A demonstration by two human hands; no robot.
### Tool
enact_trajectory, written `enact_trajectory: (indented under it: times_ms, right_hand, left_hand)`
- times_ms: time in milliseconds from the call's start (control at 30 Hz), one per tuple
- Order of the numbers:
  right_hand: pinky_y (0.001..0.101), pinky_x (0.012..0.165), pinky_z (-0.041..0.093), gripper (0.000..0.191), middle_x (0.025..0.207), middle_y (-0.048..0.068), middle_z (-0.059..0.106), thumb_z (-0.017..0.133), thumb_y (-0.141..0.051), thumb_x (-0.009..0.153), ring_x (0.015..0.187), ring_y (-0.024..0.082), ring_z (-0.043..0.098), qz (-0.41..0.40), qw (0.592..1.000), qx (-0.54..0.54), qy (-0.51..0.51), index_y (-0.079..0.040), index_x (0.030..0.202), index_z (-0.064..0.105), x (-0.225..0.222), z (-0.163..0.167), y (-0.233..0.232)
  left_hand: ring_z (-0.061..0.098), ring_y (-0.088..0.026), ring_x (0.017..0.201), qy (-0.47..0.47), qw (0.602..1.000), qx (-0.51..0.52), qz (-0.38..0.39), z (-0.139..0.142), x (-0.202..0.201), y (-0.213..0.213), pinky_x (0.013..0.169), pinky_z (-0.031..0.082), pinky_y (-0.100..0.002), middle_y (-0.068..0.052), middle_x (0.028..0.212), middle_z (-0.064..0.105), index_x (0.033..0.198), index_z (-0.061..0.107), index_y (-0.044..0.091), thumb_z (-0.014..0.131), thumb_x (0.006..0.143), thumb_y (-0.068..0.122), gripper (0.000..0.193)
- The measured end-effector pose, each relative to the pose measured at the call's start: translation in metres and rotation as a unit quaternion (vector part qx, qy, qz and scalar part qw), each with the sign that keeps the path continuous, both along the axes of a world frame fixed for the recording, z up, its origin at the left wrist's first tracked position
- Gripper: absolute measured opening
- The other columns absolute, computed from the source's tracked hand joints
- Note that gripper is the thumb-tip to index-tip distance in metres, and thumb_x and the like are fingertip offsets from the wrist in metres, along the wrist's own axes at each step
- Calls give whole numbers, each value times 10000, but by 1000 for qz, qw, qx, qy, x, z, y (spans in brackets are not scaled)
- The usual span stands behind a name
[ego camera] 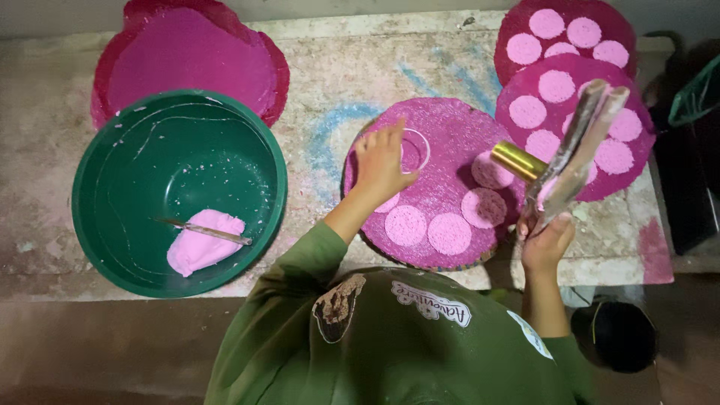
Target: The person scoops pink dough from a green basin into a wooden hand press, squeezes the press to extrude a round dough disc onto a pink tray, and repeats the cycle, occasionally rearranging the discs and covering a filled tray with a woven bamboo lid.
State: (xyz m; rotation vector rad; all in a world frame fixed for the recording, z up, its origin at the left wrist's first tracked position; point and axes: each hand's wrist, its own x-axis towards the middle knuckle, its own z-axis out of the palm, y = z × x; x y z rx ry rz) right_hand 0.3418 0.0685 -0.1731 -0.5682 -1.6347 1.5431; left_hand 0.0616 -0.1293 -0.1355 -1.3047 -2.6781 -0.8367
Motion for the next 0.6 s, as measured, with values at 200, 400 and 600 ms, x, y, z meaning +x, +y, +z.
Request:
enact_trajectory:
  times_ms: [200, 400, 600]
  right_hand:
    - [274, 508, 348, 618, 762, 46, 528, 347, -630, 1097, 585, 140, 478, -13, 1000, 10, 2, -40, 1108, 533, 35, 10, -16]
    - [326, 553, 450, 511, 720, 72, 605, 632, -548, 973, 612, 209, 581, 104, 947, 276, -125, -56, 837, 616, 23, 84, -53]
    - [415, 475, 408, 620, 580, 79, 507, 791, -635, 680, 508, 263, 534, 377, 749, 542, -50, -47, 720, 597, -63, 223, -108]
  left_hand:
    - [443, -391, 1310, -51, 991, -55, -115, 23, 42, 12, 1098, 283, -588, -211, 1429, 483, 1562, 262, 68, 941, 568, 479, 1272]
    - [464, -357, 1408, 125, 966, 68, -215, 86, 68, -28, 1160, 304, -602, -151, 1453, 543, 1443, 463, 118, 854, 617, 287, 930]
    - [670, -337, 1050, -95, 937, -9, -337, 162, 65, -121, 862, 497, -484, -132, 1134, 700, 1245, 640, 189, 728, 776, 294, 489]
